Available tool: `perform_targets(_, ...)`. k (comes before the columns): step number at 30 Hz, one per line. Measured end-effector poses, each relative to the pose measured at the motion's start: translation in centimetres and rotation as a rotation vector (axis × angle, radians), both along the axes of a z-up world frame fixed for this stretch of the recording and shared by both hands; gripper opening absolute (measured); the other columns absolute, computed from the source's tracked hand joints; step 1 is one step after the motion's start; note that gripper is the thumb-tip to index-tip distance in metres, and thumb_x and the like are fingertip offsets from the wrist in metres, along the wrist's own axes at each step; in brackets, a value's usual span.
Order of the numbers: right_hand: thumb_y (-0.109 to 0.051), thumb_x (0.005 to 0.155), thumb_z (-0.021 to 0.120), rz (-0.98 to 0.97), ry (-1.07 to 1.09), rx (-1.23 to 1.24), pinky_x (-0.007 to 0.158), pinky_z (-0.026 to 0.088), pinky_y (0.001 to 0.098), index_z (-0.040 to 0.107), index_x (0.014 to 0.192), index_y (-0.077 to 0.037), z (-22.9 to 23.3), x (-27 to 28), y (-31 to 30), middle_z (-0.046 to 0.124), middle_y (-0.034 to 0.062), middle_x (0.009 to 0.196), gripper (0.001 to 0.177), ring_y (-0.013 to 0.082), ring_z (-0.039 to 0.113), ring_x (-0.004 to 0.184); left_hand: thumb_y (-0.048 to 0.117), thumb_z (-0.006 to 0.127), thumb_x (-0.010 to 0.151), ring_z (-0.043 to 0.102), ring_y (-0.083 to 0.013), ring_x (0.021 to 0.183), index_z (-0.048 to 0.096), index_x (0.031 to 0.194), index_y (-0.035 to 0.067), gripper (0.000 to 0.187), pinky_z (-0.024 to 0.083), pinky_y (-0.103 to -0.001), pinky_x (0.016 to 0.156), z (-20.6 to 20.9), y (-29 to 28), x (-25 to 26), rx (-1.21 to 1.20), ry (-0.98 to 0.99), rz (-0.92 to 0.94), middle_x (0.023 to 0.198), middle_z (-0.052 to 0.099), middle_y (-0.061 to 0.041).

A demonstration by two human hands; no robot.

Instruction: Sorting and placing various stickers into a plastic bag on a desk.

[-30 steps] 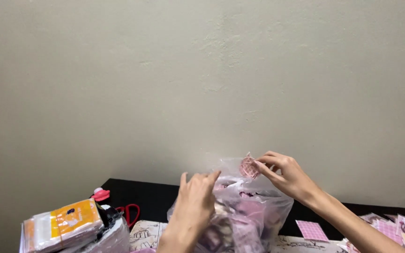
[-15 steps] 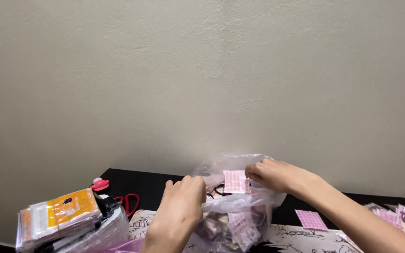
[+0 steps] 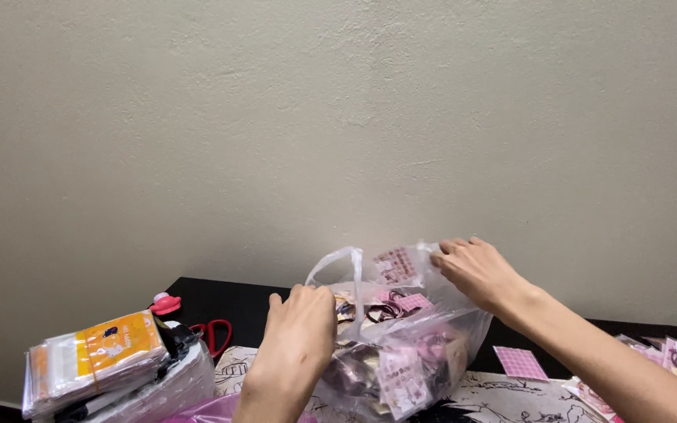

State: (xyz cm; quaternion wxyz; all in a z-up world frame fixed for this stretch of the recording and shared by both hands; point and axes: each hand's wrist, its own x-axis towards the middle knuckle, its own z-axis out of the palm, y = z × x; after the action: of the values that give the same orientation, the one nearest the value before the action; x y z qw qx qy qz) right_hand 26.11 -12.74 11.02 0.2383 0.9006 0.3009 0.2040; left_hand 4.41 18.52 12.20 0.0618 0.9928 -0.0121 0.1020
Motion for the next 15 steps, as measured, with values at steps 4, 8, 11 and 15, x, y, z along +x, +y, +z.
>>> perform_targets(4, 0.012, 0.092, 0.075, 0.287, -0.151, -0.081, 0.084, 0.063, 0.0385, 0.063, 0.148, -0.018, 2.2, -3.0, -0.2, 0.069, 0.0088, 0.13, 0.065, 0.0197, 0.074, 0.099, -0.008, 0.055, 0.105, 0.063, -0.0327, 0.109, 0.073, 0.099, 0.013, 0.028, 0.046, -0.055, 0.1, 0.5, 0.3, 0.1, -0.012, -0.017, 0.011, 0.108, 0.074, -0.011)
perform_targets(8, -0.02, 0.109, 0.069, 0.421, 0.153, 0.188, 0.08, 0.054, 0.0372, 0.087, 0.109, -0.028, 4.7, -4.8, -0.4, 0.066, -0.0055, 0.104, 0.02, 0.0147, 0.067, 0.093, -0.007, 0.066, 0.098, 0.068, -0.0337, 0.103, 0.08, 0.091, 0.012, 0.025, 0.051, -0.053, 0.094, -0.4, 1.1, 0.9, -0.002, -0.041, -0.005, 0.1, 0.076, -0.012)
perform_targets(11, -0.032, 0.094, 0.092, -0.09, 0.744, 0.337, 0.1, 0.061, 0.0278, 0.093, 0.121, -0.035, 8.8, -8.2, 1.1, 0.078, -0.0102, 0.135, 0.027, 0.011, 0.067, 0.115, -0.012, 0.049, 0.08, 0.063, -0.0445, 0.07, 0.063, 0.064, 0.009, 0.03, 0.051, -0.054, 0.074, 0.1, 1.3, 0.0, -0.06, -0.014, -0.054, 0.078, 0.071, -0.017)
perform_targets(15, -0.052, 0.091, 0.084, 0.167, 0.769, 0.531, 0.067, 0.052, 0.0259, 0.097, 0.114, -0.03, 10.9, -6.5, 5.1, 0.094, -0.0095, 0.126, 0.034, 0.0088, 0.072, 0.085, -0.007, 0.071, 0.088, 0.083, -0.0437, 0.103, 0.089, 0.099, 0.01, 0.027, 0.065, -0.056, 0.095, 2.3, -0.8, -1.4, -0.18, 0.188, -0.024, 0.113, 0.081, -0.021)
